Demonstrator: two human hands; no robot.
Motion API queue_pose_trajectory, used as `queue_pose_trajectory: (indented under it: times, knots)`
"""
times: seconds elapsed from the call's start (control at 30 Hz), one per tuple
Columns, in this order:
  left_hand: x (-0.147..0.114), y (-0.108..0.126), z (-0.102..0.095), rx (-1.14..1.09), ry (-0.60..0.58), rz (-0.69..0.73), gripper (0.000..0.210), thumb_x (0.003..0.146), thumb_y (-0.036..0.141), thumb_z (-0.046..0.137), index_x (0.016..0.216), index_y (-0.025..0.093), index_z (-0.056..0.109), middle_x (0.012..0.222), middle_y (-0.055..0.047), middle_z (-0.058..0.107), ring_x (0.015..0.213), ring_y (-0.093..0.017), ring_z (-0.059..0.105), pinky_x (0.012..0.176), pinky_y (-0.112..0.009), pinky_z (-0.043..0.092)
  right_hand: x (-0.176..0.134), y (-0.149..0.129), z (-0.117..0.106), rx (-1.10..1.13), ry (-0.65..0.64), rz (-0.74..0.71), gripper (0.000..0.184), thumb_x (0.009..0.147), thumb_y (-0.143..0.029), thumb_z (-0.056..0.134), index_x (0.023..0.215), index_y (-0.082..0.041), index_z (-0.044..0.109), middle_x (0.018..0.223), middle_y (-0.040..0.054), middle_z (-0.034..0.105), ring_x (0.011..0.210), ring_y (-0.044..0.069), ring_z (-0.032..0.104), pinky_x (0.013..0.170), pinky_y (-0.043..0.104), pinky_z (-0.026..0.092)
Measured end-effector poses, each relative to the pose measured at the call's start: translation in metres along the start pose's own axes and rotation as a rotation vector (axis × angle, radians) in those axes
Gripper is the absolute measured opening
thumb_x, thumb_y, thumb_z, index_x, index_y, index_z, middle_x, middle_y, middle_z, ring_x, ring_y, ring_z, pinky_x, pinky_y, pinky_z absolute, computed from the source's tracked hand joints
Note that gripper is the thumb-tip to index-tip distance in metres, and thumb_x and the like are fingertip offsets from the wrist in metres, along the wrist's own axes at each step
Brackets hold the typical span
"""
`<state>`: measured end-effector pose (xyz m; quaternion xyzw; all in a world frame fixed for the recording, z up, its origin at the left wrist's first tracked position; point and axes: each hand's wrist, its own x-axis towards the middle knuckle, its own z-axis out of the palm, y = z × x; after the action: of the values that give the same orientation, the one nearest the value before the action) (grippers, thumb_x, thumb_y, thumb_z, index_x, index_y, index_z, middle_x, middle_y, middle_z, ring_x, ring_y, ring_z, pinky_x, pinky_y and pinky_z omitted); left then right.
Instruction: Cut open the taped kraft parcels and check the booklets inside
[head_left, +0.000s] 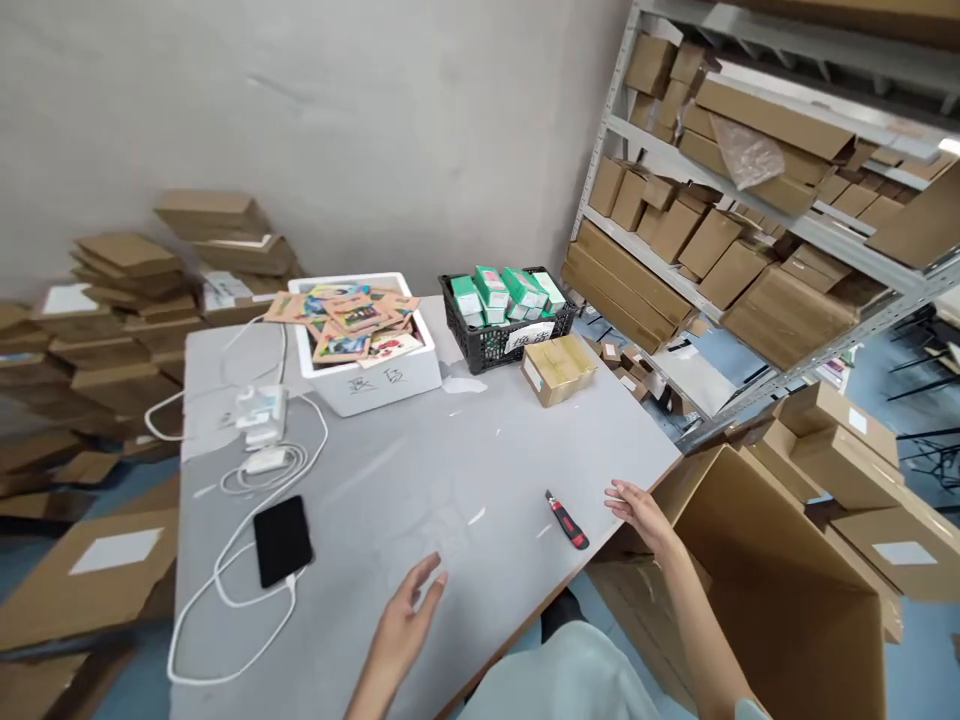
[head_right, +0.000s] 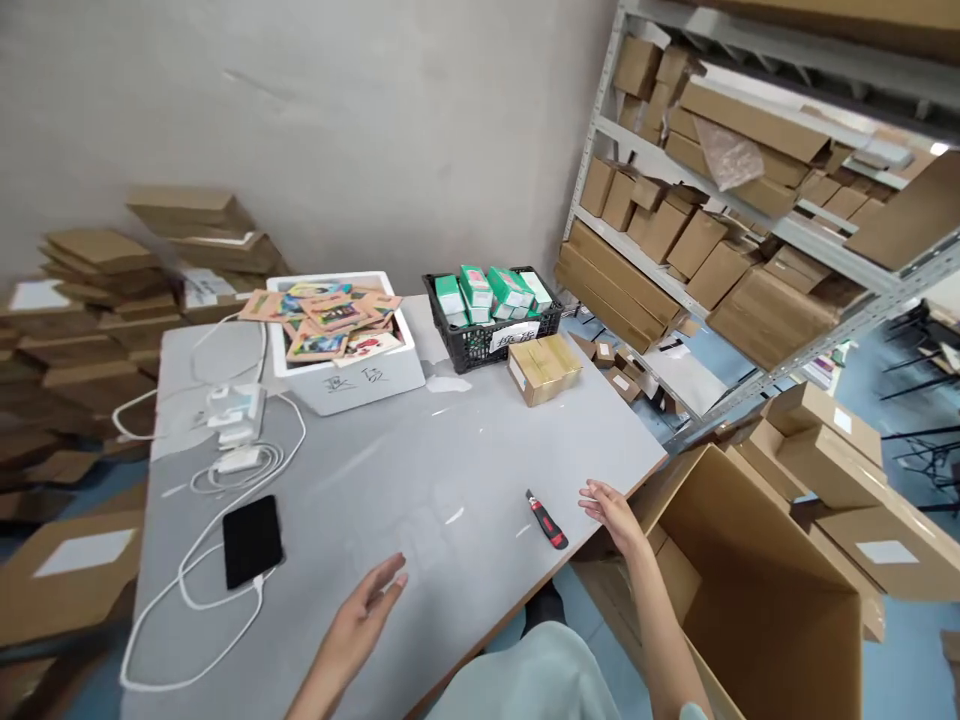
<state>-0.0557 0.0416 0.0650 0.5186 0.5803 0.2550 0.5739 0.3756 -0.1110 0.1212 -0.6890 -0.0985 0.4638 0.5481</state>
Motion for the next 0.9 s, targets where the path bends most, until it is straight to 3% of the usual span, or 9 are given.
queue_pose_trajectory:
  times: [0.1, 0.2, 0.37, 0.5, 0.7, 0.8, 0.9]
  knots:
    - [-0.005, 0.002, 0.031, 0.011, -0.024, -0.078, 0.078, 0.063, 0.077, 0.073, 0.118, 0.022, 0.074, 0.142, -0.019, 0.079, 0.146, -0.044, 0.067, 0.131, -0.058, 0.047, 0.046, -0.009, -0.014, -0.055, -0.022, -0.011, 0.055, 0.087, -0.061, 0.086, 0.125, -0.023, 0.076, 0.132, 0.0162, 0.083, 0.114, 0.029, 0.084, 0.106, 0.043, 0.063]
    - [-0.006, 0.007, 0.063, 0.017, -0.011, -0.138, 0.080, 0.061, 0.078, 0.075, 0.117, 0.022, 0.074, 0.141, -0.019, 0.079, 0.145, -0.045, 0.067, 0.130, -0.056, 0.049, 0.100, -0.024, -0.023, -0.245, 0.001, -0.073, 0.057, 0.091, -0.057, 0.079, 0.133, -0.019, 0.073, 0.131, 0.0188, 0.082, 0.114, 0.032, 0.083, 0.107, 0.048, 0.063]
    - [0.016, 0.040, 0.125, 0.059, -0.022, -0.156, 0.082, 0.060, 0.081, 0.077, 0.117, 0.022, 0.075, 0.138, -0.020, 0.080, 0.142, -0.045, 0.070, 0.127, -0.056, 0.052, 0.188, -0.057, -0.020, -0.635, 0.032, -0.259, 0.064, 0.094, -0.042, 0.076, 0.151, -0.013, 0.068, 0.152, 0.0234, 0.069, 0.133, 0.036, 0.074, 0.121, 0.050, 0.052]
    - [0.056, 0.087, 0.184, 0.115, -0.058, -0.067, 0.085, 0.068, 0.082, 0.074, 0.124, 0.020, 0.075, 0.143, -0.021, 0.078, 0.144, -0.041, 0.069, 0.129, -0.054, 0.050, 0.248, -0.088, 0.002, -0.927, -0.006, -0.410, 0.061, 0.103, -0.036, 0.066, 0.158, -0.010, 0.064, 0.161, 0.0239, 0.062, 0.153, 0.035, 0.059, 0.130, 0.044, 0.043]
    - [0.111, 0.163, 0.268, 0.152, -0.169, 0.058, 0.078, 0.080, 0.076, 0.073, 0.133, 0.019, 0.073, 0.149, -0.022, 0.074, 0.147, -0.038, 0.067, 0.130, -0.053, 0.046, 0.331, -0.125, 0.053, -0.915, -0.042, -0.433, 0.060, 0.103, -0.039, 0.069, 0.158, -0.017, 0.066, 0.175, 0.0192, 0.048, 0.167, 0.038, 0.038, 0.135, 0.049, 0.034]
    - [0.118, 0.184, 0.293, 0.153, -0.208, 0.111, 0.073, 0.086, 0.071, 0.073, 0.139, 0.020, 0.073, 0.153, -0.020, 0.071, 0.151, -0.037, 0.063, 0.132, -0.052, 0.043, 0.362, -0.137, 0.075, -0.917, -0.073, -0.420, 0.067, 0.102, -0.045, 0.070, 0.163, -0.019, 0.061, 0.183, 0.0177, 0.038, 0.174, 0.041, 0.022, 0.136, 0.057, 0.031]
    - [0.115, 0.188, 0.300, 0.149, -0.212, 0.101, 0.073, 0.089, 0.070, 0.073, 0.143, 0.021, 0.072, 0.156, -0.019, 0.070, 0.153, -0.036, 0.061, 0.133, -0.051, 0.042, 0.381, -0.140, 0.087, -0.980, -0.091, -0.356, 0.082, 0.103, -0.055, 0.070, 0.170, -0.014, 0.050, 0.187, 0.0226, 0.025, 0.177, 0.042, 0.010, 0.137, 0.060, 0.025]
